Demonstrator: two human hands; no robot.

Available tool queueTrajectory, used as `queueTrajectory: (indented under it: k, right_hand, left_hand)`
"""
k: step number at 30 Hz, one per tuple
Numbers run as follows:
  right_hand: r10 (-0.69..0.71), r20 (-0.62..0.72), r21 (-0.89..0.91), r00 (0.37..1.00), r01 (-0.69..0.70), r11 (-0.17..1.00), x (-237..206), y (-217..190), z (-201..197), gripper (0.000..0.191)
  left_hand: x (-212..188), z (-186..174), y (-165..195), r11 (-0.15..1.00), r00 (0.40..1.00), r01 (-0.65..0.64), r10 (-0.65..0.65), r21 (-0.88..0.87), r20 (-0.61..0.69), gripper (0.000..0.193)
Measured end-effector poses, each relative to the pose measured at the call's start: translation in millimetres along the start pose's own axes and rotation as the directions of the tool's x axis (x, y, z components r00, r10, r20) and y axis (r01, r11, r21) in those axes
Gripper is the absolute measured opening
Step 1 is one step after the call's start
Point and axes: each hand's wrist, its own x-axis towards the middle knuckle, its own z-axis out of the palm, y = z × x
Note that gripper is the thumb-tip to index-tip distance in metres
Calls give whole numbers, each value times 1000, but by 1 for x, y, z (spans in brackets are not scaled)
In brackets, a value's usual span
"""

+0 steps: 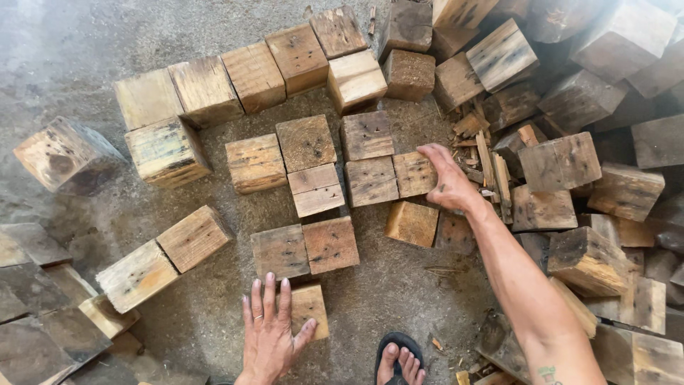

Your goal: The person picks up small wooden blocks from a pile on the concrete floor and arranges them into rows and a grid pattern, then sweeps the arranged blocks back into a pile and continues picking up and repositioning blocks by hand.

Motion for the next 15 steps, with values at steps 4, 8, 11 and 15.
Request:
queueTrajectory:
  k: [4, 8, 11, 15]
  right_hand:
    - [11, -19, 6, 1000, -10, 1000, -2, 0, 1, 104]
    - [-71, -75, -9, 995, 71, 997, -3, 2, 2, 105]
    - [-59, -73, 1, 996, 59, 998, -4, 3, 4, 108]
    - [-34, -80, -40, 996, 31, 999, -3, 2, 3, 112]
  left_hand:
    - [0, -3, 4, 1000, 1000, 8, -8, 2, 15, 95]
    - [7, -13, 5, 1000, 999, 16, -17, 6, 27, 95]
    - [-1, -2, 5, 1000, 999, 20, -19, -5, 32, 95]
    - [-11, 10, 1, 999, 998, 47, -47, -6, 35, 96]
